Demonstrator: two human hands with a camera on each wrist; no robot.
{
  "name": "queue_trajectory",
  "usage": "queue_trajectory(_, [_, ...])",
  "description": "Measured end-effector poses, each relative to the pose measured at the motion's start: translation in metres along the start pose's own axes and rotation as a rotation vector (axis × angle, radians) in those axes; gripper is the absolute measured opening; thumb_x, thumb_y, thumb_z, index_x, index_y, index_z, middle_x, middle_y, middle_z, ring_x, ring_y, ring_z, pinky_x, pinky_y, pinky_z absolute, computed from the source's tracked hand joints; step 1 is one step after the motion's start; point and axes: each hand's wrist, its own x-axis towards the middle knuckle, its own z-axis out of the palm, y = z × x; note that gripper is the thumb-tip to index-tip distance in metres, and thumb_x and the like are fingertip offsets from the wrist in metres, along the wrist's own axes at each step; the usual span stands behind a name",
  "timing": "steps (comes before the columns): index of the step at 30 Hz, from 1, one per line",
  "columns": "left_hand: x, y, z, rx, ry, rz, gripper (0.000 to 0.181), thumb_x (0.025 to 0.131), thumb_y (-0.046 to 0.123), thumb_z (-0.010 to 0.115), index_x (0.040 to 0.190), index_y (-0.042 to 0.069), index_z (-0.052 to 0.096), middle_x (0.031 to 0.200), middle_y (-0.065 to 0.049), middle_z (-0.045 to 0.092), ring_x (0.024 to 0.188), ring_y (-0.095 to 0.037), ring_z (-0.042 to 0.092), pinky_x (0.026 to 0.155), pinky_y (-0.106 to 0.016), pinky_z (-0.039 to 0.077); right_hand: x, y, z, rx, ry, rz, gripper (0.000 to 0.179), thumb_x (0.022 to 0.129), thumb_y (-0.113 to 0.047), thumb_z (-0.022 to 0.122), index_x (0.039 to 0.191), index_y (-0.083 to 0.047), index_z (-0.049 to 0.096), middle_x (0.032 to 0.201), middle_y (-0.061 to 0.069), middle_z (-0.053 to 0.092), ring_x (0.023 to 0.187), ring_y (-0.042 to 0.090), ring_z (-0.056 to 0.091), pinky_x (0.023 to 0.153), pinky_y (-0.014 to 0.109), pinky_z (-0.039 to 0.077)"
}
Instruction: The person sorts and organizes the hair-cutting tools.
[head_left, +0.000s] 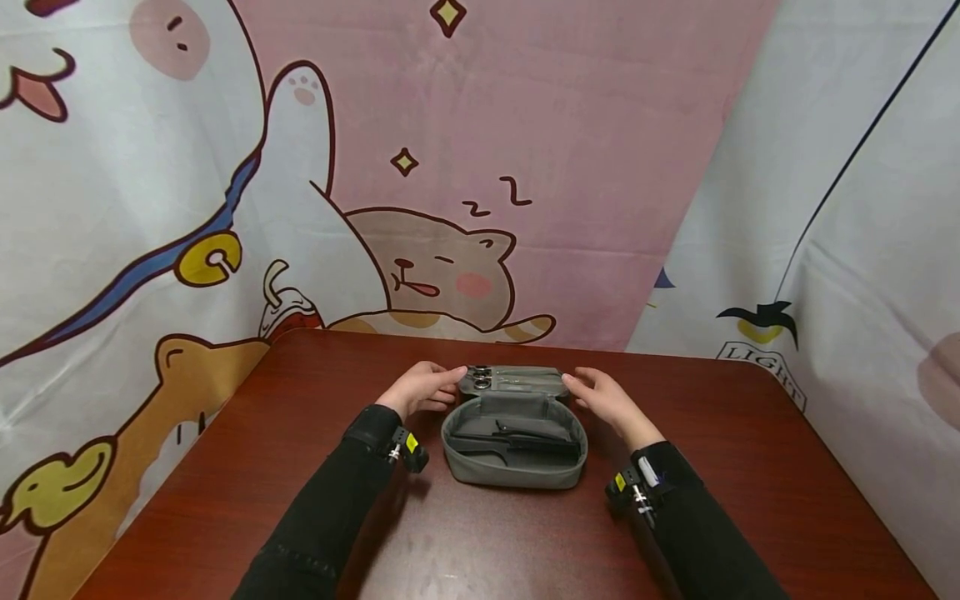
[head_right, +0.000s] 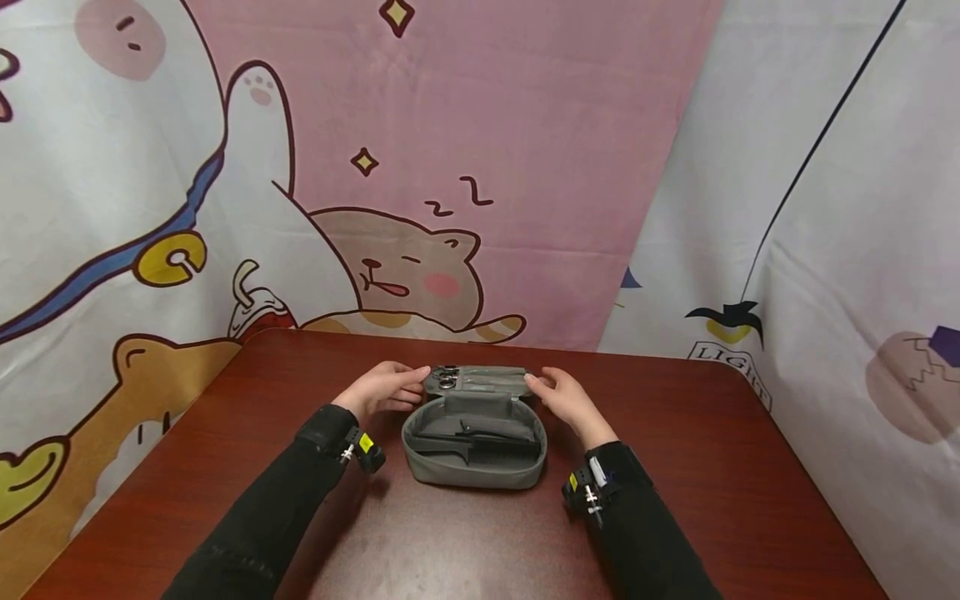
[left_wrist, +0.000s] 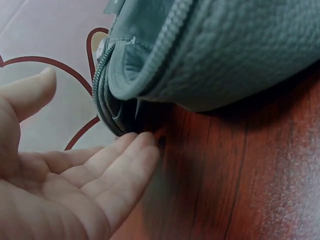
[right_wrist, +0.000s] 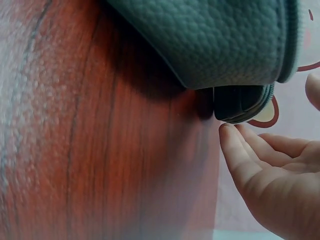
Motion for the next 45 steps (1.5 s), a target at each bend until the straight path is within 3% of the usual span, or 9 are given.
queue_trajectory(8, [0.009, 0.000, 0.001, -0.053, -0.047, -0.016, 0.053, 0.100, 0.025, 0.062, 0.134, -0.013, 0.049, 0.110, -0.022, 0.065, 0.102, -0.031, 0.067, 0.090, -0.041, 0.054, 0.005, 0.003, 0.004, 0.049, 0.005, 0.033, 0.059, 0.106, -0.031, 0.048, 0.142, 0.015, 0.038, 0.139, 0.033, 0.045, 0.124, 0.043, 0.053, 0.099, 0.046, 0.047])
queue_trajectory(14, [0.013, -0.001, 0.004, -0.042, -0.055, -0.011, 0.043, 0.101, 0.018, 0.060, 0.128, -0.014, 0.053, 0.105, -0.021, 0.068, 0.096, -0.027, 0.069, 0.087, -0.041, 0.055, 0.007, 0.005, 0.008, 0.057, -0.004, 0.064, 0.052, 0.107, -0.024, 0.045, 0.141, 0.015, 0.040, 0.139, 0.033, 0.046, 0.123, 0.044, 0.052, 0.097, 0.046, 0.048])
queue_trajectory(19, [0.015, -0.002, 0.007, 0.008, -0.045, -0.014, 0.038, 0.100, 0.015, 0.060, 0.125, -0.013, 0.057, 0.103, -0.019, 0.070, 0.091, -0.023, 0.069, 0.086, -0.040, 0.055, 0.010, 0.007, 0.009, 0.070, 0.001, 0.067, 0.050, 0.107, -0.023, 0.047, 0.139, 0.014, 0.043, 0.137, 0.031, 0.049, 0.121, 0.040, 0.055, 0.095, 0.044, 0.050])
queue_trajectory(26, [0.015, -0.003, 0.009, -0.031, -0.029, -0.014, 0.035, 0.098, 0.009, 0.062, 0.124, -0.014, 0.057, 0.106, -0.021, 0.068, 0.090, -0.022, 0.069, 0.085, -0.039, 0.055, 0.011, 0.011, 0.011, 0.140, 0.000, 0.067, 0.049, 0.105, -0.019, 0.049, 0.139, 0.016, 0.042, 0.133, 0.030, 0.052, 0.113, 0.034, 0.058, 0.087, 0.037, 0.052])
queue_trajectory(30, [0.016, -0.003, 0.010, -0.046, -0.003, -0.016, 0.038, 0.097, 0.007, 0.064, 0.127, -0.014, 0.054, 0.114, -0.024, 0.064, 0.095, -0.025, 0.069, 0.085, -0.039, 0.055, 0.011, 0.011, 0.012, 0.146, 0.007, 0.061, 0.049, 0.105, -0.018, 0.050, 0.140, 0.017, 0.041, 0.137, 0.032, 0.047, 0.118, 0.038, 0.055, 0.093, 0.042, 0.050])
queue_trajectory(36, [0.017, -0.004, 0.013, -0.064, 0.042, 0.035, 0.049, 0.095, 0.000, 0.064, 0.135, -0.017, 0.043, 0.127, -0.030, 0.052, 0.104, -0.033, 0.066, 0.087, -0.039, 0.054, 0.011, 0.009, 0.014, 0.185, 0.053, 0.034, 0.048, 0.104, -0.011, 0.051, 0.142, 0.016, 0.038, 0.138, 0.034, 0.045, 0.120, 0.042, 0.055, 0.097, 0.047, 0.048])
queue_trajectory(41, [0.016, -0.002, 0.017, -0.098, 0.068, 0.095, 0.050, 0.093, -0.007, 0.062, 0.136, -0.020, 0.040, 0.131, -0.034, 0.048, 0.107, -0.036, 0.065, 0.088, -0.040, 0.054, 0.012, 0.007, 0.016, 0.234, 0.111, -0.020, 0.043, 0.103, -0.003, 0.051, 0.140, 0.016, 0.041, 0.127, 0.032, 0.054, 0.105, 0.030, 0.064, 0.088, 0.037, 0.054])
queue_trajectory(45, [0.015, -0.001, 0.019, -0.118, 0.108, 0.120, 0.045, 0.092, -0.008, 0.063, 0.132, -0.018, 0.045, 0.125, -0.031, 0.053, 0.098, -0.031, 0.067, 0.086, -0.040, 0.055, 0.012, 0.006, 0.016, 0.279, 0.136, -0.041, 0.043, 0.102, -0.001, 0.051, 0.141, 0.015, 0.040, 0.128, 0.031, 0.053, 0.105, 0.024, 0.062, 0.089, 0.035, 0.053])
